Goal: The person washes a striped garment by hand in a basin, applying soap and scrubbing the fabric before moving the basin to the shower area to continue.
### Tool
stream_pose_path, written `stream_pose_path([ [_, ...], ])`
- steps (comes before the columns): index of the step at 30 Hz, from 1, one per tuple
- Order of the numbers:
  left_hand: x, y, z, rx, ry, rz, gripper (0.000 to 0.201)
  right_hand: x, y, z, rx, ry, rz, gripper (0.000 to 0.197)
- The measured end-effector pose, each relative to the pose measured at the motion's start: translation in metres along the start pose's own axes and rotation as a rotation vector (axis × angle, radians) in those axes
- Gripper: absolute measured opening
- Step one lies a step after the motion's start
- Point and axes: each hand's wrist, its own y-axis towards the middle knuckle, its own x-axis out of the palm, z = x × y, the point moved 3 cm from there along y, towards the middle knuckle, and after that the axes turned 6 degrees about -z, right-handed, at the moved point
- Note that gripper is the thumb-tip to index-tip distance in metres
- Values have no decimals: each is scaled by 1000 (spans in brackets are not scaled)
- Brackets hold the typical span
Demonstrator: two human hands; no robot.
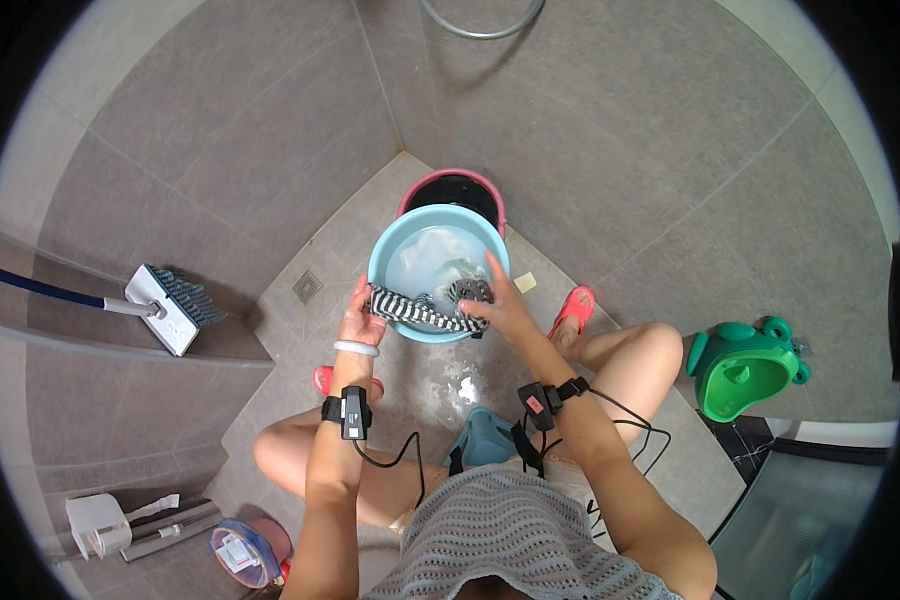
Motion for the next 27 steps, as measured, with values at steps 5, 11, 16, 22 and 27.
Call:
stream_pose_path([
  [5, 13, 1, 22, 54, 57, -128, 47, 12, -12, 13, 53, -706, -434, 50],
  [11, 23, -7, 40, 101, 73, -188, 42, -5, -13, 25, 54, -727, -94, 36],
  [16, -7, -16, 11, -16, 117, -8, 40, 8, 0, 1, -225, -569, 94, 33],
  [22, 28, -21, -76, -193, -46, -32, 59, 64, 5, 4, -27, 20, 130, 26],
  [27, -22, 18, -99, -183, -253, -532, 32, 105, 3, -27, -279, -364, 126, 24],
])
